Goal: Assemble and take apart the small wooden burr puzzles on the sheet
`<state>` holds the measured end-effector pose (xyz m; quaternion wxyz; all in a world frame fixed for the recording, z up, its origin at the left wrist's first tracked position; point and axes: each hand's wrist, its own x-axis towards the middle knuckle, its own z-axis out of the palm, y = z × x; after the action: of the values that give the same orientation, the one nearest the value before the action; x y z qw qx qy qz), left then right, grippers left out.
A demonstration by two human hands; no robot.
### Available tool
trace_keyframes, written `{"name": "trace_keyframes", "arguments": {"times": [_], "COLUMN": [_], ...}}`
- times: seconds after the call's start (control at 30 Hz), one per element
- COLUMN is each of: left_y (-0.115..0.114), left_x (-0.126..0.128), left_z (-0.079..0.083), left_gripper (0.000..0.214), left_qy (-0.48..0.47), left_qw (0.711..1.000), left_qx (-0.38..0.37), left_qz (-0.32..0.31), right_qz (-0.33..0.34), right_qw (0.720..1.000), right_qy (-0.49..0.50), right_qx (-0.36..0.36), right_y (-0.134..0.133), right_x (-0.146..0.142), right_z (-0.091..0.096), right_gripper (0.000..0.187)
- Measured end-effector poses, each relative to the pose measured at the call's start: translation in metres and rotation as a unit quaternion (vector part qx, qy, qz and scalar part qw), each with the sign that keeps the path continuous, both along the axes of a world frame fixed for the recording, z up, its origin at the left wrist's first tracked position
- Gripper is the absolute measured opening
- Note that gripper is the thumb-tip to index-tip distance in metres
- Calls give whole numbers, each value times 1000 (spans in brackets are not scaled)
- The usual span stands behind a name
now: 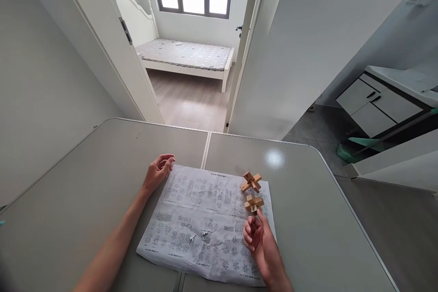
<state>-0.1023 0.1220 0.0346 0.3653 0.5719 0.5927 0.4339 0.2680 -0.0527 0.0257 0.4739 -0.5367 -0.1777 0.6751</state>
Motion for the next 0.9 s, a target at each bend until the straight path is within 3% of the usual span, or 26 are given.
{"name": "trace_keyframes", "arguments": {"times": [0.13,0.23,0.43,0.9], "left_y": [-7,-13,-16,-22], "left_x": [-2,-2,-5,-16], "left_z": [-4,-5,-6,-13], "left_gripper": [46,36,37,49], "left_qy": [3,15,34,66], "left_qw": [1000,1000,999,995], "left_qx": [9,11,27,14], "left_qz": [6,9,25,-71], "right_qz": [15,26,40,11], "right_qw": [983,965,901,881], "right_qy": [-181,-256,-411,-450], "right_qx": [25,53,130,146], "right_y": [-29,-45,-53,-55], "right_x": [-5,-11,-22,-25], "right_z": [-10,-17,-23,-42], "right_gripper": [49,55,58,55]}}
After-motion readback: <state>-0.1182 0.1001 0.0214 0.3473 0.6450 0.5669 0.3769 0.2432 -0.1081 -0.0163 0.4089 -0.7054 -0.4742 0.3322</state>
